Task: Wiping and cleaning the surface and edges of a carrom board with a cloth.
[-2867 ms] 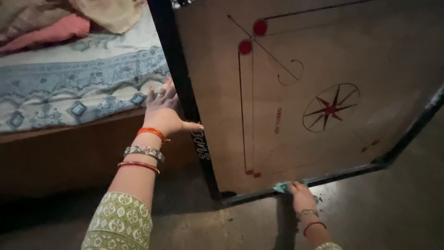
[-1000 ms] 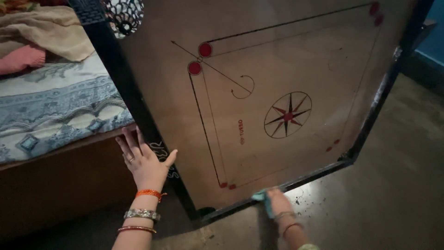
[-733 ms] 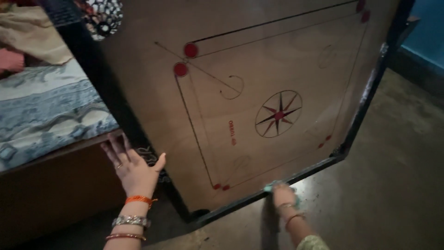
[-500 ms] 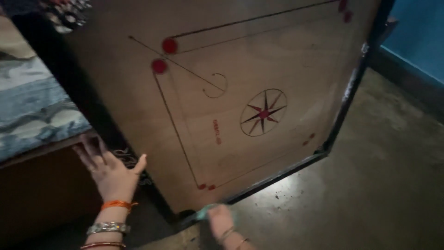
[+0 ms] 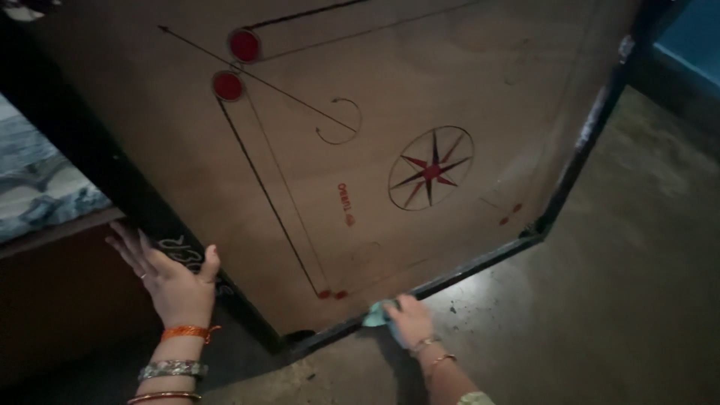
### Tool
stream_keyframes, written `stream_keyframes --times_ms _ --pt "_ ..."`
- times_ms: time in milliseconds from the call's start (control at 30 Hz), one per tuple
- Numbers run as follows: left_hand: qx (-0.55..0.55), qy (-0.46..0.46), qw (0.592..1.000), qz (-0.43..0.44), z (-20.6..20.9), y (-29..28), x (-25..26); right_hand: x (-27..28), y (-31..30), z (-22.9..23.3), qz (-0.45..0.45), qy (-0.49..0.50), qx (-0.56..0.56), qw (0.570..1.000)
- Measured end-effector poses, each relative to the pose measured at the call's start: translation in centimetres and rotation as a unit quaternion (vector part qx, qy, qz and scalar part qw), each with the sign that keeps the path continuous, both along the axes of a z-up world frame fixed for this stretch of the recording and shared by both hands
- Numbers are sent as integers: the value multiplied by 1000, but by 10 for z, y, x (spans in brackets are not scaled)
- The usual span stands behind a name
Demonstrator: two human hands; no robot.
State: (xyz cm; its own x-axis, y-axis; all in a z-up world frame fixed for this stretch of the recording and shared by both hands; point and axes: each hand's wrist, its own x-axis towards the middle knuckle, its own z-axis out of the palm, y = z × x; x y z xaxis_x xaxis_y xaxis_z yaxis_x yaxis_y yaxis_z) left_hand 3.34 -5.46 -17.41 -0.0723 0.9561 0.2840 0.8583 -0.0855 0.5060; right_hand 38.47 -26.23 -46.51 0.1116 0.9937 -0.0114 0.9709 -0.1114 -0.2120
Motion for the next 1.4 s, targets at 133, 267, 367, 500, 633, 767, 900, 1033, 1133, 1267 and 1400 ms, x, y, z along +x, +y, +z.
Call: stream_keyframes --times_ms 133,267,367,500,633,767,900,1033,1133,1267,1400 --pt "120 41 991 -43 10 2 -1 49 -5 29 -255 137 -20 957" --pt "155 36 985 -68 11 6 -1 110 1 1 -347 -30 -82 934" --pt "172 35 982 -76 21 2 -2 115 10 115 -371 54 53 926" --pt "129 27 989 -62 42 -11 6 86 44 295 -332 108 263 899" --pt "163 97 980 -62 73 -18 3 29 104 437 -135 115 508 843" --pt "289 270 897 -197 174 0 40 -53 167 519 66 21 492 868" --pt "329 282 875 -215 246 41 83 -90 203 450 73 152 466 869" --pt "311 272 871 -268 238 68 109 -80 194 363 74 -77 546 831" --pt "340 269 865 -254 220 84 114 -62 184 320 77 -90 524 843" --pt "383 272 851 -234 215 89 112 -21 164 274 58 -120 531 837" --pt "433 283 826 -222 216 89 115 76 165 250 -57 -27 514 855"
